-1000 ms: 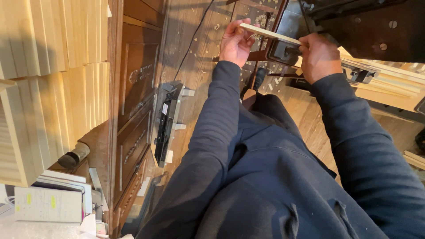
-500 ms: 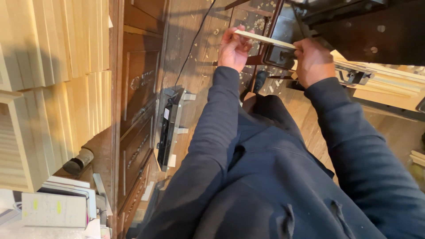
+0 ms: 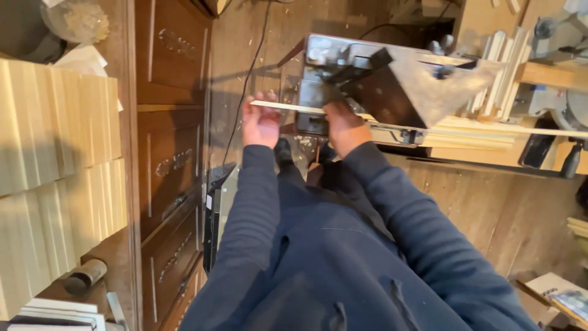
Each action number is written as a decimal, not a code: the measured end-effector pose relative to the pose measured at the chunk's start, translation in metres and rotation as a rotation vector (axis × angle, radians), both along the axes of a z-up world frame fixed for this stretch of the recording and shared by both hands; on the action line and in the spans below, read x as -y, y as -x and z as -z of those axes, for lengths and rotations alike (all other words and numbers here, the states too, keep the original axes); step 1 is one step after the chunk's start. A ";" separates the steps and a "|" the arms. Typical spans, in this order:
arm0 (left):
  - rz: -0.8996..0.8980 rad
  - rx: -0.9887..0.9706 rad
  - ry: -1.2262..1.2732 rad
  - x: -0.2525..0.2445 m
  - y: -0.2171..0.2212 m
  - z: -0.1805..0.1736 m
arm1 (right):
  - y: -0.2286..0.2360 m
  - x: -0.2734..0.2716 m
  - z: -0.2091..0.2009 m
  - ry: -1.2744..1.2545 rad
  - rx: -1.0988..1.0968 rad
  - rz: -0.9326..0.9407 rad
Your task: The recorder uses a mitre joiner machine to connect wooden frame pieces together using V-nails.
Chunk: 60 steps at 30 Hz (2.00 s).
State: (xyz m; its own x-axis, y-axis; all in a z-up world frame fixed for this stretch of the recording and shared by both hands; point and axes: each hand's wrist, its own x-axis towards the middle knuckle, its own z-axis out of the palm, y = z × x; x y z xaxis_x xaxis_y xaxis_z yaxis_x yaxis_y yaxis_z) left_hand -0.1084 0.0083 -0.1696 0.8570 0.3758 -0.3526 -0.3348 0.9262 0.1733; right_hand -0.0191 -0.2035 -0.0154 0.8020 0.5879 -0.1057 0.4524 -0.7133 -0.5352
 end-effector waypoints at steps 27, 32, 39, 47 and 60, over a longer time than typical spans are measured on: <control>1.033 -0.329 -0.182 0.063 0.006 -0.096 | 0.007 -0.017 -0.014 0.101 -0.035 0.095; 1.195 -0.521 -0.390 0.041 0.013 -0.114 | 0.006 -0.019 -0.026 -0.002 -0.060 0.097; 1.090 -0.410 -0.868 -0.004 -0.004 -0.165 | 0.012 -0.012 -0.016 0.035 -0.055 0.153; 0.491 -0.051 -2.195 -0.002 -0.085 -0.182 | 0.015 -0.014 -0.028 0.068 0.079 0.156; 0.863 -0.166 -2.127 0.008 -0.093 -0.129 | 0.014 -0.012 -0.038 0.151 0.032 0.101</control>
